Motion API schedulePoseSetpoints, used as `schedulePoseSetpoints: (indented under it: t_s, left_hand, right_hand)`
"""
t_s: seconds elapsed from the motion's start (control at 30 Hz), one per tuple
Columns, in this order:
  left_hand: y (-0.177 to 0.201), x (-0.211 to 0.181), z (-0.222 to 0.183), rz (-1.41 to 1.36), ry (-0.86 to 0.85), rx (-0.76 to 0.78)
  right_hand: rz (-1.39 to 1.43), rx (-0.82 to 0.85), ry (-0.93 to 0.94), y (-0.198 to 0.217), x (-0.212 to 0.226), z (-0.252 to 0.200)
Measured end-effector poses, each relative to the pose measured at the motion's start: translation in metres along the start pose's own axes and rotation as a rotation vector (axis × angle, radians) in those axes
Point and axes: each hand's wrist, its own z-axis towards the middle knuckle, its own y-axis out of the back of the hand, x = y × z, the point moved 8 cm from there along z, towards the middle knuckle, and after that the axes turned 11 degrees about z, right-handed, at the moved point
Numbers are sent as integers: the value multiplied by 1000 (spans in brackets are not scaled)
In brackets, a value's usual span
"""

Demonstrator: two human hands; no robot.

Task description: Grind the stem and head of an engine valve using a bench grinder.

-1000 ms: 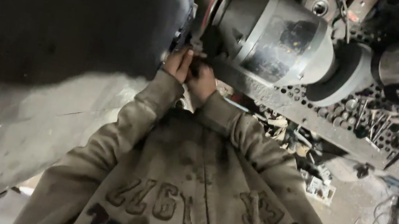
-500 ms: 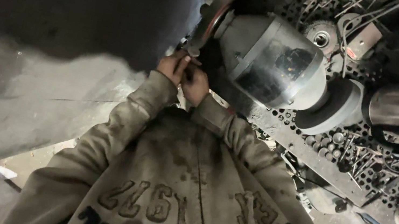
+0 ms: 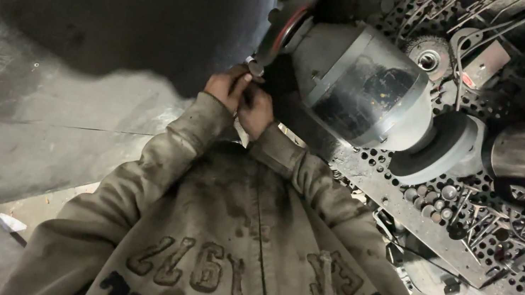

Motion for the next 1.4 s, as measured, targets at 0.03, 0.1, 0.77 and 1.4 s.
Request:
schedulePoseSetpoints:
  t_s: [0.03,0.1,0.77,1.4]
  left_hand:
    - [2,-3,1,2,-1,1]
    - [2,1,0,126,129,55]
    - [16,-5,1,17,96,-18]
    - [19,-5,1,-15,16,-149]
  right_hand:
    - [1,-1,0,-1,2,2]
    - [-1,4,-24,-2,4,1]
    - [-48,24,9,1,25,2]
    - [-49,8,3,2,26,5]
